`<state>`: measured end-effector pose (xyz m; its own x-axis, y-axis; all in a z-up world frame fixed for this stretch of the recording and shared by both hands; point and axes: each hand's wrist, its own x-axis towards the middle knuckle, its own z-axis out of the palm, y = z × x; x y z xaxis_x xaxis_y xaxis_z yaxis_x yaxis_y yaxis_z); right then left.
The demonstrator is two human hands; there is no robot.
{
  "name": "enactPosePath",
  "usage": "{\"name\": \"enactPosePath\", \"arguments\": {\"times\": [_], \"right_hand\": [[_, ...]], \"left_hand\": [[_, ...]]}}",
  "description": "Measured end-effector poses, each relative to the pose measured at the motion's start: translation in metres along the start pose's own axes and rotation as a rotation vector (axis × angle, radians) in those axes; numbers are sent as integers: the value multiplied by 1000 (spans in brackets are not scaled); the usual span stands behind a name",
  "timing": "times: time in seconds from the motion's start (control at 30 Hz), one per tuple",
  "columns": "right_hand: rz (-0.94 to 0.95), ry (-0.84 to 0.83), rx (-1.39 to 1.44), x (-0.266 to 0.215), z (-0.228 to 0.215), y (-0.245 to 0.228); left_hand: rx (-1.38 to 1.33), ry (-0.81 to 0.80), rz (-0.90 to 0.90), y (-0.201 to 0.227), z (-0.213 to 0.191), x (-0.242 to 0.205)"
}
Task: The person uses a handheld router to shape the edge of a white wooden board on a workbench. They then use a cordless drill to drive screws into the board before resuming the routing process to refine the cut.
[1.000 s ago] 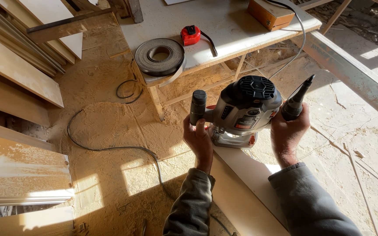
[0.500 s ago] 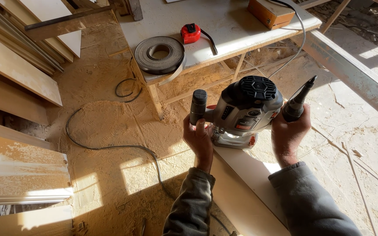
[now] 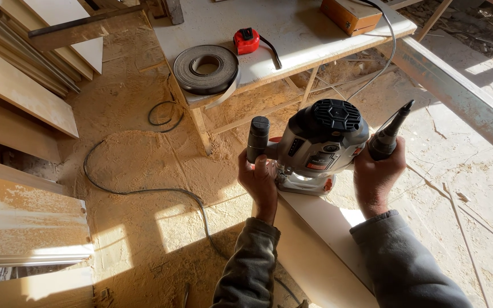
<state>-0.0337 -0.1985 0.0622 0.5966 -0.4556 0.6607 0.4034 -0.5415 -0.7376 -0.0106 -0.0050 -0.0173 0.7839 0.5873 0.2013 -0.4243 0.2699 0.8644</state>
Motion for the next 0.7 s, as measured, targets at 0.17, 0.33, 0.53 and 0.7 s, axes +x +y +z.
{"name": "enactPosePath", "arguments": {"times": [0.17, 0.33, 0.53, 0.7], "right_hand": [[12, 2, -11, -2, -3, 2], [-3, -12, -27, -4, -7, 1], [19, 4, -5, -6, -10, -3], [20, 7, -16, -7, -13, -2]], "left_hand": [[56, 8, 18, 2, 0, -2], [60, 19, 45, -1, -1, -5], [9, 15, 73, -1, -1, -9], [36, 31, 120, -7, -2, -11]]}}
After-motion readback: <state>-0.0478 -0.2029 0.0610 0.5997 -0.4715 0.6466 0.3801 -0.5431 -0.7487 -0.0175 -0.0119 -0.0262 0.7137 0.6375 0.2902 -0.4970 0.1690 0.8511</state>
